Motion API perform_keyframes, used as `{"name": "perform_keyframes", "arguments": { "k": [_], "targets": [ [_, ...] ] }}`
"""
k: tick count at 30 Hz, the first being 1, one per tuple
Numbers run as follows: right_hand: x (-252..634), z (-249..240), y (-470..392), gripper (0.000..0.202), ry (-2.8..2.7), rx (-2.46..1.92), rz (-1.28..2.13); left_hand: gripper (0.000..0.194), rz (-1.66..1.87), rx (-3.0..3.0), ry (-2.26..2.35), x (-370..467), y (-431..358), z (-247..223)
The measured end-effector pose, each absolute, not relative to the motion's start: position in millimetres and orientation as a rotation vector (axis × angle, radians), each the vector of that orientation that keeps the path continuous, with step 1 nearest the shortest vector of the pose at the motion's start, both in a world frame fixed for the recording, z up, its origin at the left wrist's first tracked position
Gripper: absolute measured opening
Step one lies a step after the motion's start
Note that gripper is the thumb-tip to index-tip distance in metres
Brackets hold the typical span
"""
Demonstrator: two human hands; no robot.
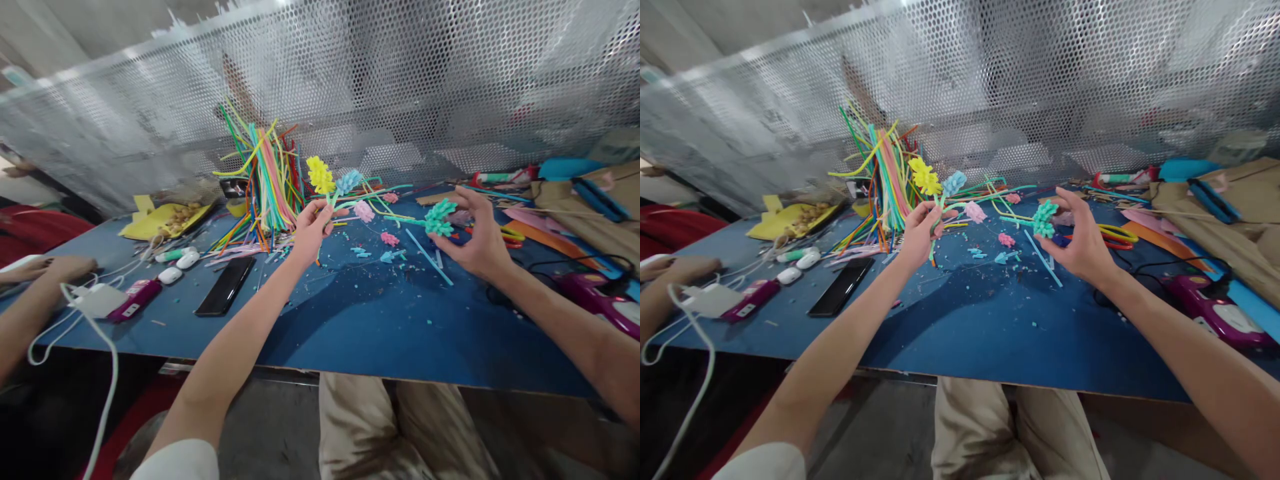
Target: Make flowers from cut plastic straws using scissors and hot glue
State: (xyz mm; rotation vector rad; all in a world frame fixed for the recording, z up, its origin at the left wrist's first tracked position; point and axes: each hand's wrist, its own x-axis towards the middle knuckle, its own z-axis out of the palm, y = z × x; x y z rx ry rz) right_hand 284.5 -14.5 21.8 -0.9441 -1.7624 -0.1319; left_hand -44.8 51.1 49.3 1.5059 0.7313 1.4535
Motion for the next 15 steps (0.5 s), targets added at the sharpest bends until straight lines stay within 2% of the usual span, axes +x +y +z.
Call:
{"name": "perform_keyframes", "arguments": {
  "k": [15],
  "targets": [
    [284.6, 21.0, -15.1, 0.091, -1.754, -0.964, -0.109, 0.024, 1.439, 1.504, 0.774, -41.8, 48.8, 51.2]
  ]
}}
